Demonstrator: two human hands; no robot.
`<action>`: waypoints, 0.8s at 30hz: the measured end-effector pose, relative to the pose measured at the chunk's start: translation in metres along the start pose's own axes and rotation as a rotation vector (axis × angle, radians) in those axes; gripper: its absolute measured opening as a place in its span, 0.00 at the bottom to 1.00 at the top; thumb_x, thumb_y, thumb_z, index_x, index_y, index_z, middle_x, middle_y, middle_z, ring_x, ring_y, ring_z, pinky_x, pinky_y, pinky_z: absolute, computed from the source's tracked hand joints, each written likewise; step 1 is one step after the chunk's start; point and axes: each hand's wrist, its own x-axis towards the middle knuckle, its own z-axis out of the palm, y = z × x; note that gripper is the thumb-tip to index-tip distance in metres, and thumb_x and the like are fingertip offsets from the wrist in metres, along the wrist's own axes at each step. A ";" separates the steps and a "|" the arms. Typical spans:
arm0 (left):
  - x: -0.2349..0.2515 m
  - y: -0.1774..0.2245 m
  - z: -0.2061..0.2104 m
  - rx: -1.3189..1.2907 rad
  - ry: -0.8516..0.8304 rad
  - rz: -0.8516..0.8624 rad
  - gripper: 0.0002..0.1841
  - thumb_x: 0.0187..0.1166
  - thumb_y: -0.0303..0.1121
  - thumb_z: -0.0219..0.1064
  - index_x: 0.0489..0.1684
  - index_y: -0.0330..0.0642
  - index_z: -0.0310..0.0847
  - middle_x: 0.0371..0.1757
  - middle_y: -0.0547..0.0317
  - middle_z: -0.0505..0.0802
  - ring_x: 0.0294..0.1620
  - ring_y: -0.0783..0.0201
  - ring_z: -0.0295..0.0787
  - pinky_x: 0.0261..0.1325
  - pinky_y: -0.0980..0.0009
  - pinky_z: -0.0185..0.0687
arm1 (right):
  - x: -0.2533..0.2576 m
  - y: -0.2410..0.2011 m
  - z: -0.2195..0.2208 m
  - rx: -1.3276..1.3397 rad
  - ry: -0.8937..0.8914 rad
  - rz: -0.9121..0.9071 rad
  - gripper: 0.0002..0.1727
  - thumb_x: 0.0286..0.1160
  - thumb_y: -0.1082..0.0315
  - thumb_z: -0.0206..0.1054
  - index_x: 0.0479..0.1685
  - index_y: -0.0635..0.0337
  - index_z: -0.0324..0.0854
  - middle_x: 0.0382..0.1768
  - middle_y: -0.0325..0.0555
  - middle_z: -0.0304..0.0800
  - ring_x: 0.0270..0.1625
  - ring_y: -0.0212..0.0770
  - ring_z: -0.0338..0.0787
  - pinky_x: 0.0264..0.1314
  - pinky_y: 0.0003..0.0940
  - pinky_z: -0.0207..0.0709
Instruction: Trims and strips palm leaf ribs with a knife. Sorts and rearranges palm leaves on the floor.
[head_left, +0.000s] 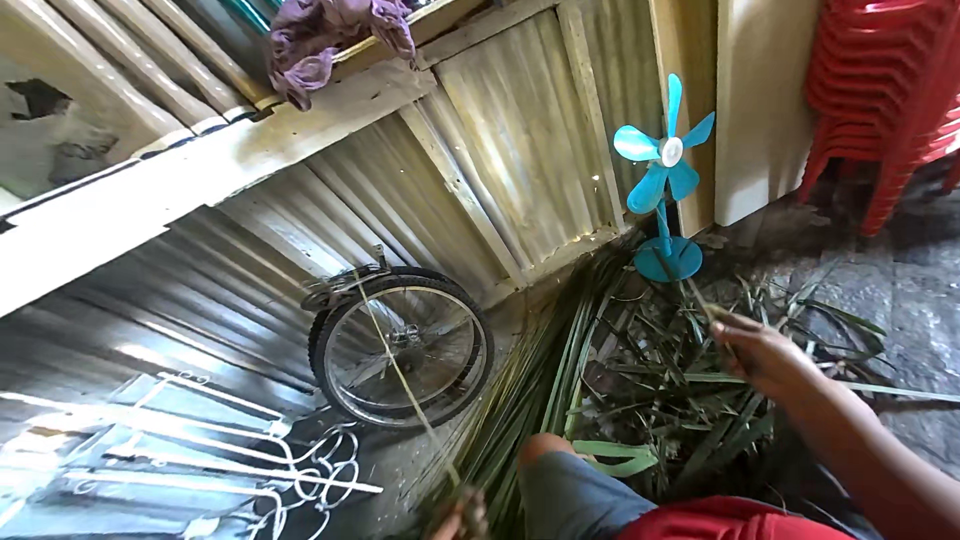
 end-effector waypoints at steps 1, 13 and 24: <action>0.016 0.001 0.031 -0.021 -0.037 0.020 0.11 0.80 0.33 0.65 0.56 0.49 0.88 0.53 0.55 0.95 0.46 0.62 0.94 0.47 0.67 0.91 | -0.007 0.009 0.009 -0.027 -0.066 0.027 0.23 0.83 0.68 0.62 0.78 0.57 0.74 0.29 0.39 0.81 0.18 0.28 0.72 0.17 0.24 0.69; 0.112 -0.074 0.234 -0.059 -0.073 0.149 0.10 0.76 0.13 0.63 0.51 0.30 0.82 0.45 0.49 0.93 0.38 0.58 0.93 0.45 0.62 0.93 | -0.062 0.045 0.032 -0.376 -0.683 0.189 0.16 0.64 0.65 0.77 0.52 0.53 0.88 0.29 0.35 0.86 0.19 0.28 0.74 0.20 0.25 0.70; 0.066 -0.075 0.253 -0.032 -0.160 0.045 0.08 0.80 0.20 0.67 0.52 0.31 0.83 0.43 0.47 0.95 0.41 0.55 0.96 0.49 0.58 0.95 | -0.046 0.076 0.031 0.111 -0.528 0.316 0.12 0.72 0.56 0.69 0.24 0.51 0.83 0.17 0.32 0.76 0.15 0.25 0.70 0.17 0.22 0.66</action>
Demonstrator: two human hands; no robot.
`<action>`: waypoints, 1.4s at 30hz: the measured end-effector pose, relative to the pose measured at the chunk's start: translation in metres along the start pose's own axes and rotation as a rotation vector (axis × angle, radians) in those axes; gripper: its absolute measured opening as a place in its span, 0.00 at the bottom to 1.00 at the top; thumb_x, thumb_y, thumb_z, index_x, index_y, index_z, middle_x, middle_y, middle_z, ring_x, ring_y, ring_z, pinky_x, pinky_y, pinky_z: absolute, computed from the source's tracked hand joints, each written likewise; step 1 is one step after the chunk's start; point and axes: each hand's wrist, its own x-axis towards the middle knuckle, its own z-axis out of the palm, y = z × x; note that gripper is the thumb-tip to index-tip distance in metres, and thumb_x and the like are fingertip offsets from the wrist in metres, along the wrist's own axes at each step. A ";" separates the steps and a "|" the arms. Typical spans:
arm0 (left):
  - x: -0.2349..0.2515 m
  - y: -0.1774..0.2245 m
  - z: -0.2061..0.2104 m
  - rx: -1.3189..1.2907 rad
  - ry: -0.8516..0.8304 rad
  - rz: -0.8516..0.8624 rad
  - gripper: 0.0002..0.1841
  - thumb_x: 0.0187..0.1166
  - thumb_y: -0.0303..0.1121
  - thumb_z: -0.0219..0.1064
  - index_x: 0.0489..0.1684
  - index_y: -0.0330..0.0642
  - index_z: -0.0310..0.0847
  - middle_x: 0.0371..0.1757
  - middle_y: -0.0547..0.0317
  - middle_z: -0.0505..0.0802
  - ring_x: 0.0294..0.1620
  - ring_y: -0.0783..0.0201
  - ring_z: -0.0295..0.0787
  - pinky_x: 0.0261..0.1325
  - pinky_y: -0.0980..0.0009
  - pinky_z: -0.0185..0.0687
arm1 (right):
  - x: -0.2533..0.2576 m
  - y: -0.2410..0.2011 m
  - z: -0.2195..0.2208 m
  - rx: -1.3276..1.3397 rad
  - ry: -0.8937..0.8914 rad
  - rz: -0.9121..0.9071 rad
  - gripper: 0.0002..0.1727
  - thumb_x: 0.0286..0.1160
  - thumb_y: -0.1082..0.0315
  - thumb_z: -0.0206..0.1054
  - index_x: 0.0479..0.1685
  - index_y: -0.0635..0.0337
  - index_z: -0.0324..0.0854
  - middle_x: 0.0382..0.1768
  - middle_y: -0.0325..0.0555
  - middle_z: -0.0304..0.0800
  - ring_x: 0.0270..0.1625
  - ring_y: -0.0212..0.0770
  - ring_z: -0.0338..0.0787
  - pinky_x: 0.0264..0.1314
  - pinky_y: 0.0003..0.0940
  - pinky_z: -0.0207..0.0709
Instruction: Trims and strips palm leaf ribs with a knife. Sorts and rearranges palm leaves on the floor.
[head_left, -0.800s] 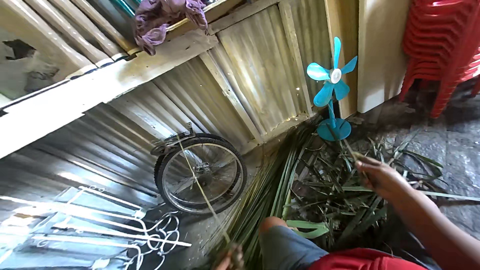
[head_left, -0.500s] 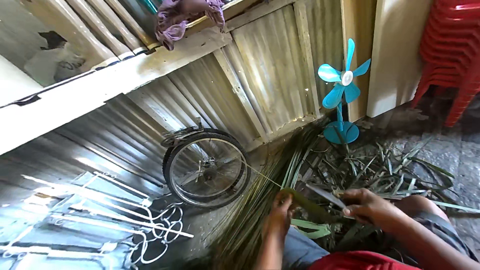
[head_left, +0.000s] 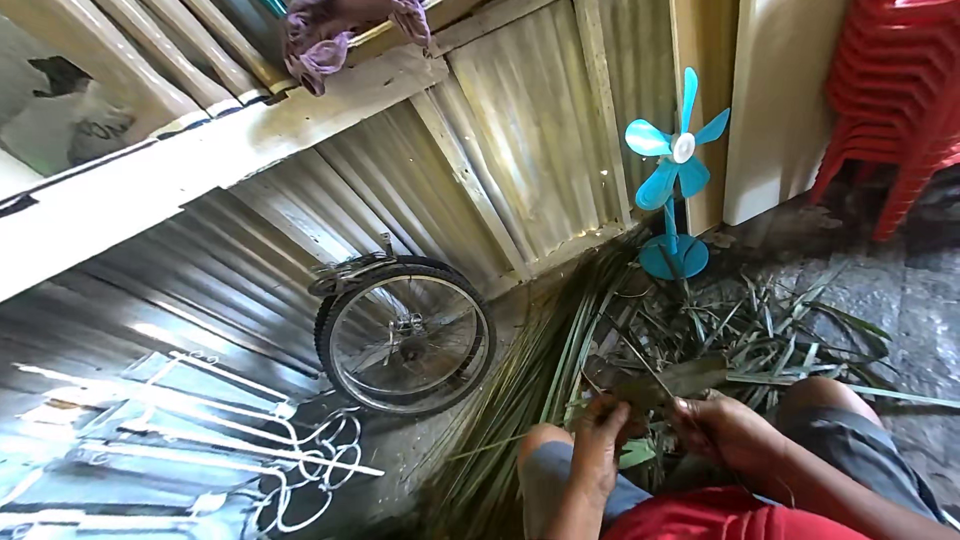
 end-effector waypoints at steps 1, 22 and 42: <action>-0.002 0.003 -0.002 -0.027 -0.002 0.019 0.07 0.82 0.23 0.65 0.52 0.31 0.85 0.43 0.47 0.96 0.40 0.56 0.96 0.49 0.58 0.95 | 0.000 -0.004 0.000 -0.007 0.006 -0.025 0.13 0.71 0.56 0.70 0.22 0.51 0.84 0.16 0.32 0.76 0.15 0.25 0.70 0.16 0.22 0.65; -0.026 0.006 -0.009 0.233 -0.091 0.411 0.05 0.80 0.18 0.63 0.40 0.32 0.85 0.39 0.47 0.96 0.39 0.56 0.97 0.47 0.59 0.96 | -0.001 0.003 0.029 -0.528 0.133 -0.267 0.34 0.56 0.63 0.85 0.64 0.59 0.73 0.34 0.39 0.90 0.34 0.34 0.89 0.36 0.32 0.84; -0.044 0.005 -0.024 0.566 -0.024 0.550 0.04 0.73 0.12 0.66 0.35 0.27 0.84 0.46 0.45 0.97 0.38 0.56 0.99 0.45 0.63 0.99 | 0.036 0.006 -0.119 -0.229 0.889 0.122 0.26 0.74 0.58 0.77 0.70 0.57 0.82 0.49 0.54 0.88 0.43 0.47 0.85 0.43 0.50 0.80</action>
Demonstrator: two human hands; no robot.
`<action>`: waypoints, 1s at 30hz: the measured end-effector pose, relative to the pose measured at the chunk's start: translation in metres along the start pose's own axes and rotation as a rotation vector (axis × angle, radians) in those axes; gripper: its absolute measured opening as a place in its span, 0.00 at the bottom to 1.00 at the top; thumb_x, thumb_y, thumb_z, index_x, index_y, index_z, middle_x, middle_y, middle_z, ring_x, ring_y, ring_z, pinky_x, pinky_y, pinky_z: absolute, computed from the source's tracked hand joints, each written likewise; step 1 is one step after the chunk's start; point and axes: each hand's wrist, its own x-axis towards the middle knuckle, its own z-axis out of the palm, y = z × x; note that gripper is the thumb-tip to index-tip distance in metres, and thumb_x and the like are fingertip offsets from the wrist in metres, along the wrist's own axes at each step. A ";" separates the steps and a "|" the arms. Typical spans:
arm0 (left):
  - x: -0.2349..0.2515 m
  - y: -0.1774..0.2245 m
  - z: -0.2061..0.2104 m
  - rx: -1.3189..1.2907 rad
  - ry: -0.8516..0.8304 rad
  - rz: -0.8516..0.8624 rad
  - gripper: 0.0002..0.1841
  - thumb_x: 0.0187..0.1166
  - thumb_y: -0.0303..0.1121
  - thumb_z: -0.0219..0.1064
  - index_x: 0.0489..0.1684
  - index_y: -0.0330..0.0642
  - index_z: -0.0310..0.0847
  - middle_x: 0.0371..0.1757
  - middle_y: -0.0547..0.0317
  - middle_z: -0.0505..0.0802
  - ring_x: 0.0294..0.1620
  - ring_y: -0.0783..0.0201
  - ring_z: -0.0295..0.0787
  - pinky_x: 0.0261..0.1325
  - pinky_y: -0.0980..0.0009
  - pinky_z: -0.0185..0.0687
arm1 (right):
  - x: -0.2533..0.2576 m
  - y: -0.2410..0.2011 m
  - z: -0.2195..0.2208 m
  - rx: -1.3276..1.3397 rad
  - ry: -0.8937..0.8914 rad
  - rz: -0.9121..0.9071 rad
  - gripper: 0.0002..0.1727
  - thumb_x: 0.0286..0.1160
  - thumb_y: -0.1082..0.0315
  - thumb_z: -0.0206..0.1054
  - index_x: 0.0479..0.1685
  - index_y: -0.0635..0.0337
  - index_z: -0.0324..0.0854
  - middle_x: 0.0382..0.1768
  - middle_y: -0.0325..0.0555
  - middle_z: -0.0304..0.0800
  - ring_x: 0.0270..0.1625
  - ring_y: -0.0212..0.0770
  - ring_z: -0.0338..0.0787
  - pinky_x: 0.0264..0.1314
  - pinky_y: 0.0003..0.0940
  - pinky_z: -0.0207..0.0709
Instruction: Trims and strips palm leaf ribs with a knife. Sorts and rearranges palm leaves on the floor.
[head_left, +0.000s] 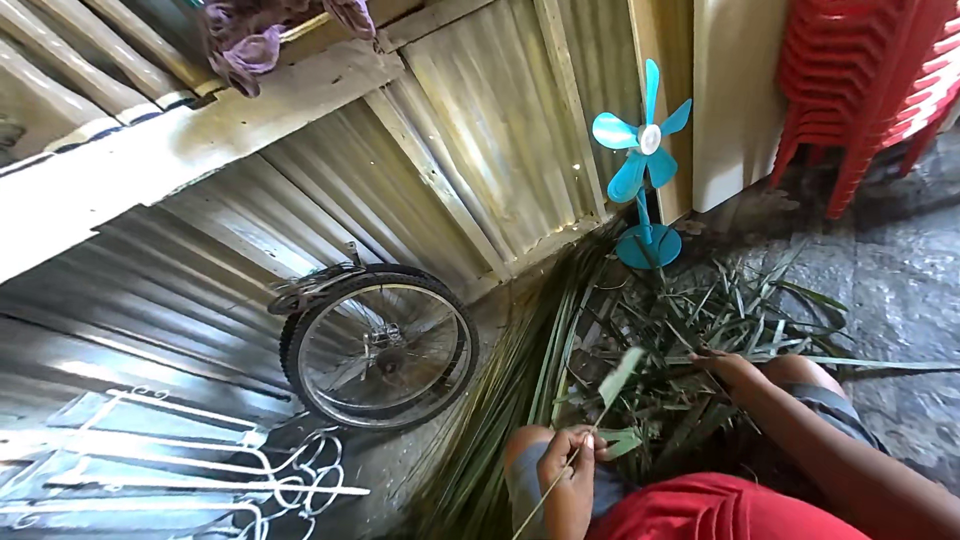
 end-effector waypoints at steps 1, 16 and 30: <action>0.002 -0.003 -0.002 0.065 0.004 0.042 0.04 0.72 0.12 0.67 0.35 0.28 0.85 0.47 0.47 0.97 0.39 0.58 0.99 0.45 0.64 0.99 | -0.004 0.001 0.000 0.032 -0.010 0.066 0.23 0.74 0.57 0.76 0.66 0.56 0.82 0.38 0.48 0.84 0.32 0.41 0.80 0.32 0.41 0.76; 0.028 -0.016 0.003 0.640 -0.176 0.523 0.06 0.76 0.26 0.69 0.38 0.35 0.92 0.54 0.47 0.95 0.58 0.61 0.94 0.66 0.70 0.87 | -0.130 -0.022 0.062 -0.006 -0.845 -0.083 0.31 0.79 0.65 0.68 0.84 0.48 0.70 0.27 0.36 0.78 0.16 0.28 0.68 0.17 0.25 0.65; 0.020 0.009 -0.020 0.699 -0.312 0.629 0.07 0.79 0.26 0.65 0.39 0.38 0.92 0.55 0.53 0.96 0.59 0.67 0.93 0.68 0.76 0.85 | -0.061 -0.013 0.053 -0.020 -0.400 -0.070 0.22 0.78 0.63 0.72 0.71 0.53 0.79 0.35 0.43 0.82 0.21 0.33 0.73 0.20 0.30 0.68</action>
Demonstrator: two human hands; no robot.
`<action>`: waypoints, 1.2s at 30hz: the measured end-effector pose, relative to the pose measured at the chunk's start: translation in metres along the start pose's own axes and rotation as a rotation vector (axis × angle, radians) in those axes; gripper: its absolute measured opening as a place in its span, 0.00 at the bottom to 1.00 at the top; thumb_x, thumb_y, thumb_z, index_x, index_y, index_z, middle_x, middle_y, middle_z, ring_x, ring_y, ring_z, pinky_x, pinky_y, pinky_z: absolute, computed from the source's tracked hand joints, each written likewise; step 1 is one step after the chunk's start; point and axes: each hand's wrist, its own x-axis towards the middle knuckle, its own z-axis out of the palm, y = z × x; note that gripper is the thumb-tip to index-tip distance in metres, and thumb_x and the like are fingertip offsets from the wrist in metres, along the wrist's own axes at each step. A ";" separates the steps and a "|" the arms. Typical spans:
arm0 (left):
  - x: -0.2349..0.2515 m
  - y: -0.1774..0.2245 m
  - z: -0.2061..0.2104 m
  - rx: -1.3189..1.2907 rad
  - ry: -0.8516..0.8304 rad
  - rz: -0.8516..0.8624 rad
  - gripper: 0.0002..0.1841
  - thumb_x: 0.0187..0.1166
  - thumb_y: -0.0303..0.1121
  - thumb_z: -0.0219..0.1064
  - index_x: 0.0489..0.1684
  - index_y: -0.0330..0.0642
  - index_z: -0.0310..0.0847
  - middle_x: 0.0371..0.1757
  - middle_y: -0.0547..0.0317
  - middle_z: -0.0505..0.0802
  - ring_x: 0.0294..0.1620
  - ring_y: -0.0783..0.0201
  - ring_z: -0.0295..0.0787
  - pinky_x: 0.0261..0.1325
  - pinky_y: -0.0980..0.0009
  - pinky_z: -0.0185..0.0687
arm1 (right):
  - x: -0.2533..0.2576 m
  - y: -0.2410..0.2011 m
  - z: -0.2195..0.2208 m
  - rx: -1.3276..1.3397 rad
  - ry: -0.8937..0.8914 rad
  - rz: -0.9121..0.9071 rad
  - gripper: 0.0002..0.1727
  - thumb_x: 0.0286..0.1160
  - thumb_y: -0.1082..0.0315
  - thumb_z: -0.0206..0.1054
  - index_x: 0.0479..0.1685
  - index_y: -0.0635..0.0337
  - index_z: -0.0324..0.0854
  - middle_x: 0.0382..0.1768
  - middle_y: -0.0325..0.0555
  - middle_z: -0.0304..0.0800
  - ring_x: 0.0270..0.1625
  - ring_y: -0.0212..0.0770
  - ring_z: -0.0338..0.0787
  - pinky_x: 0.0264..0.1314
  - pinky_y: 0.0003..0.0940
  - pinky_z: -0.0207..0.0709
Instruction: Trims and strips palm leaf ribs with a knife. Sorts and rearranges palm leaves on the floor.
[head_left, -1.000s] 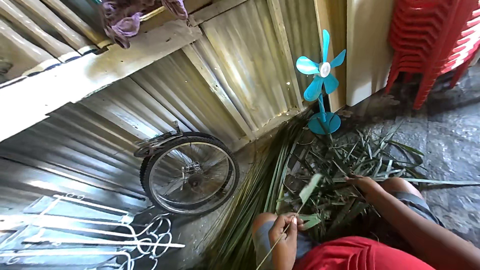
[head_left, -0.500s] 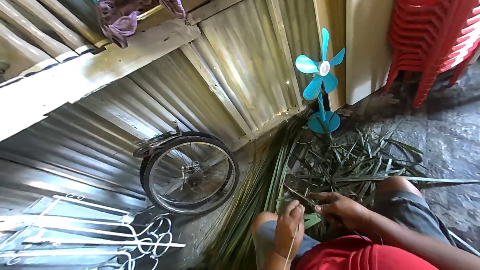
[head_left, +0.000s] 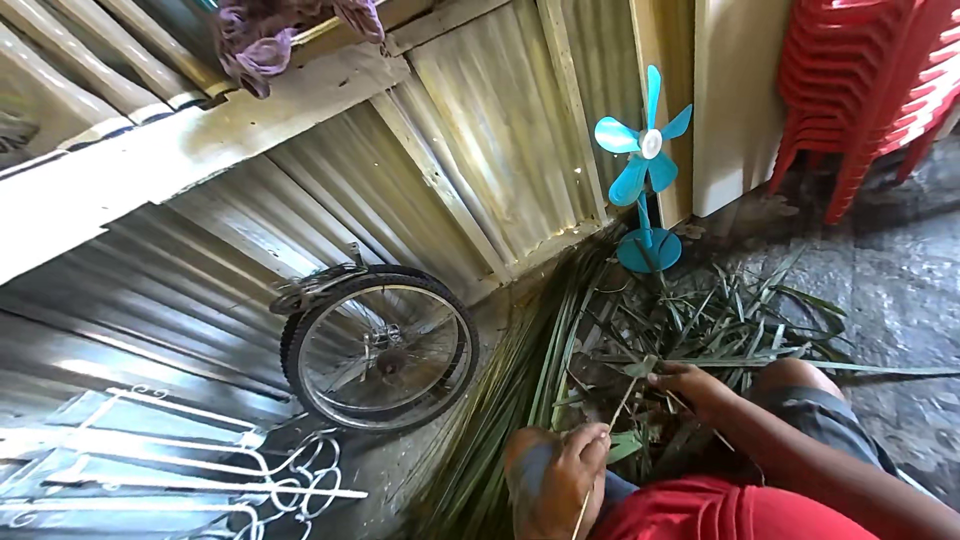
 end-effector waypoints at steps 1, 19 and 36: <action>-0.001 0.002 -0.003 -0.024 0.017 0.006 0.07 0.79 0.26 0.66 0.38 0.38 0.91 0.54 0.53 0.95 0.58 0.67 0.93 0.67 0.75 0.86 | 0.010 0.004 -0.011 -0.030 0.072 0.007 0.24 0.78 0.62 0.73 0.73 0.53 0.79 0.38 0.45 0.83 0.25 0.35 0.74 0.23 0.33 0.69; 0.006 -0.007 0.047 -0.246 0.243 -0.206 0.05 0.74 0.22 0.67 0.31 0.34 0.89 0.51 0.48 0.96 0.57 0.64 0.94 0.64 0.70 0.90 | -0.058 -0.020 0.026 0.159 -0.549 0.007 0.18 0.77 0.59 0.68 0.64 0.48 0.82 0.25 0.33 0.78 0.18 0.26 0.71 0.19 0.23 0.67; -0.018 0.003 0.026 -0.398 0.241 -0.189 0.04 0.83 0.28 0.69 0.38 0.39 0.87 0.54 0.53 0.96 0.53 0.62 0.96 0.60 0.66 0.94 | -0.006 -0.027 -0.023 0.388 0.133 -0.052 0.18 0.83 0.60 0.66 0.68 0.55 0.80 0.25 0.36 0.76 0.17 0.29 0.70 0.17 0.25 0.67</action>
